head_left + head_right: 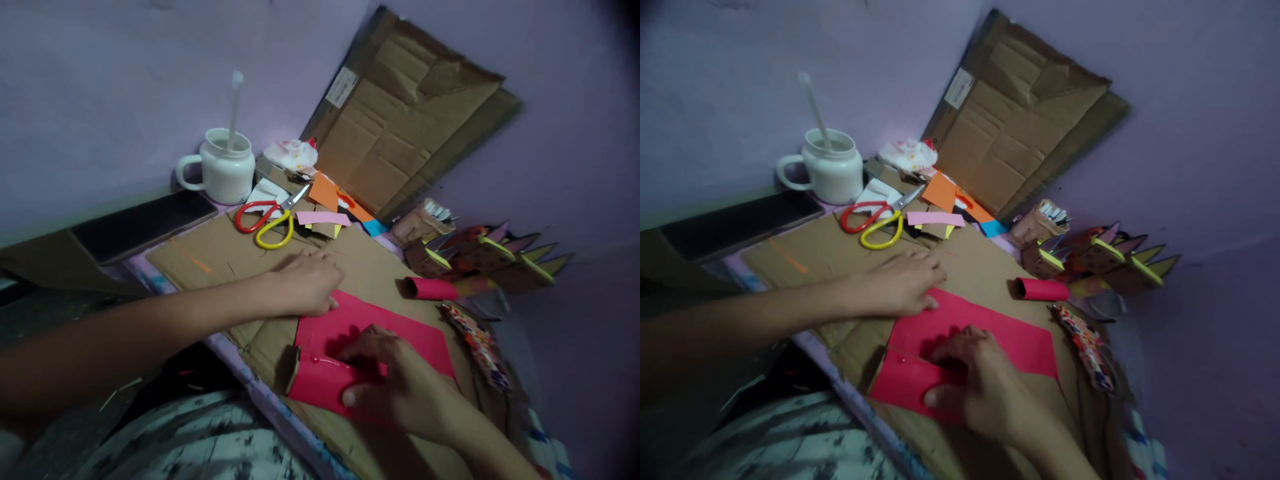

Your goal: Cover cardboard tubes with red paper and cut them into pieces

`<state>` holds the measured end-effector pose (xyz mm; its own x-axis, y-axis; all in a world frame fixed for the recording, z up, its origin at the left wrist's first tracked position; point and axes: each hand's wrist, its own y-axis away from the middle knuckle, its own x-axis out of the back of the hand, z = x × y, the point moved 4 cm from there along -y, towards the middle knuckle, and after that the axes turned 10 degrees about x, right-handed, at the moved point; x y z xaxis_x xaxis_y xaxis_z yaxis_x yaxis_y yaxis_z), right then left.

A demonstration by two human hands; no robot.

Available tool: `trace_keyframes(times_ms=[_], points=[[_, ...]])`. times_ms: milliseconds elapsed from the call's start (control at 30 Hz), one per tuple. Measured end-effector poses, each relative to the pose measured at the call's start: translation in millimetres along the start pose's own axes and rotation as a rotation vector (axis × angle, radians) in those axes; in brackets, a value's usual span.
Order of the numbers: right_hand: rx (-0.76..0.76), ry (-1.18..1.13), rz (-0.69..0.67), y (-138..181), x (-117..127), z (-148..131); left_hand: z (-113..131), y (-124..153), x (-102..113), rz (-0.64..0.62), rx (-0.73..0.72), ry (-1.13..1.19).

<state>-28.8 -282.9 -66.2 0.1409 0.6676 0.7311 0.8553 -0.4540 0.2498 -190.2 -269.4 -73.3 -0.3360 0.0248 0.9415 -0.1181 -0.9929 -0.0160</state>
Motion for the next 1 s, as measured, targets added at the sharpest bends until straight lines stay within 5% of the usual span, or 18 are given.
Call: trace_keyframes(times_ms=[200,533,733,1000], points=[[-0.026,-0.024,0.046,3.6,-2.5,1.3,20.8,-29.3,-12.0,-0.138,-0.059,-0.091],[-0.132,0.068,0.188,-20.7,32.8,26.0,30.7,-98.7,-13.7,-0.016,-0.151,-0.069],[-0.186,-0.125,0.126,-25.7,34.3,34.8,19.8,-100.3,-23.1,0.044,-0.168,0.037],[-0.152,-0.197,0.13,-33.5,33.2,36.5,5.8,-99.8,-8.2,0.116,-0.097,0.134]])
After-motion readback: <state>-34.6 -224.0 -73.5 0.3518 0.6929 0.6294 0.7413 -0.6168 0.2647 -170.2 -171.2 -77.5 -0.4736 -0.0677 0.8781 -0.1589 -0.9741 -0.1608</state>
